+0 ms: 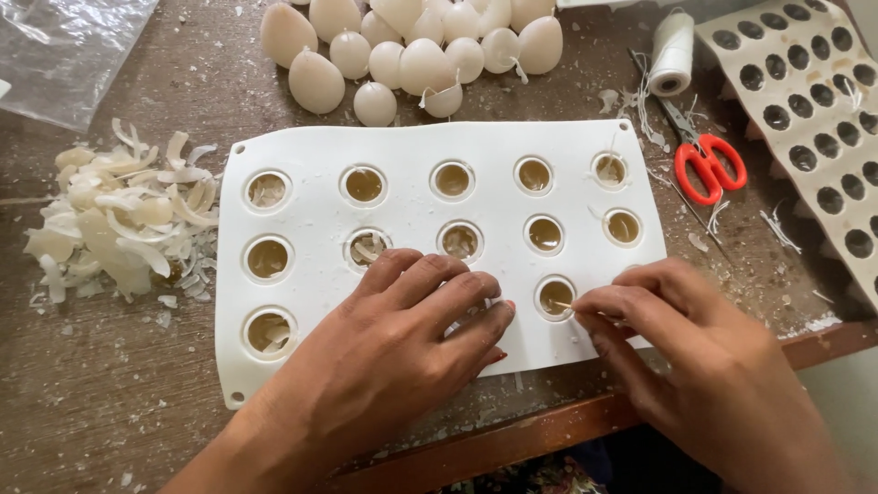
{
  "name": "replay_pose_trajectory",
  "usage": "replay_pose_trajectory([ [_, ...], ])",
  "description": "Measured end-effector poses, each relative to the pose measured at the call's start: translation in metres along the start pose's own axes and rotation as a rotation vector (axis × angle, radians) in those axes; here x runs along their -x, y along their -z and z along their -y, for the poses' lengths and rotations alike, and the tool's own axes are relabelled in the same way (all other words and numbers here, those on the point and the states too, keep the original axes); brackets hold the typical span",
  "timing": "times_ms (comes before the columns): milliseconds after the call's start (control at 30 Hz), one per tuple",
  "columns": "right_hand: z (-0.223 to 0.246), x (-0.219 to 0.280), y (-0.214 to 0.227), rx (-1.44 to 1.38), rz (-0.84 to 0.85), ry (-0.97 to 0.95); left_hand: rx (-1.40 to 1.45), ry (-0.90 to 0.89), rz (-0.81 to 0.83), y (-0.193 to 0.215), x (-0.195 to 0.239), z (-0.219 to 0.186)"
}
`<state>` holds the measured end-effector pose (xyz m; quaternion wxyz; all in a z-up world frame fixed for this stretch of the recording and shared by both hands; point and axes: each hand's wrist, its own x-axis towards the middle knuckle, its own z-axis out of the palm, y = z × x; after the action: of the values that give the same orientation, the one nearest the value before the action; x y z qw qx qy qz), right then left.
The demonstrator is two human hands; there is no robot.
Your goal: The person places wicks into a white silicone mold with multiple round cavities, then flips the mold to release solidified white egg-shaped candles. They clean wax shavings from the table and continue handling the mold and finished candles.
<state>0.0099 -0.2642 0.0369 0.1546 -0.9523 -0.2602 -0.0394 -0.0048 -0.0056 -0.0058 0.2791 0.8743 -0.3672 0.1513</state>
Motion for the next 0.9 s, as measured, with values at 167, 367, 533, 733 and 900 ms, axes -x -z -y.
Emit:
replay_pose_trajectory([
  [167, 0.006, -0.001, 0.006, -0.025, -0.048, -0.001, -0.019, 0.015, 0.004, -0.002, 0.002, 0.003],
  [367, 0.026, -0.01, 0.007, -0.237, -0.169, -0.026, -0.08, 0.087, 0.09, 0.012, 0.0, 0.008],
  [533, 0.036, -0.015, -0.01, -0.205, -0.113, 0.035, -0.129, 0.123, 0.17, 0.013, 0.004, 0.009],
  [733, 0.047, -0.023, -0.018, -0.186, -0.11, 0.091, -0.12, 0.135, 0.179, 0.01, 0.004, 0.007],
  [900, 0.047, -0.024, -0.021, -0.001, -0.116, 0.188, -0.147, 0.135, 0.131, 0.005, 0.005, 0.007],
])
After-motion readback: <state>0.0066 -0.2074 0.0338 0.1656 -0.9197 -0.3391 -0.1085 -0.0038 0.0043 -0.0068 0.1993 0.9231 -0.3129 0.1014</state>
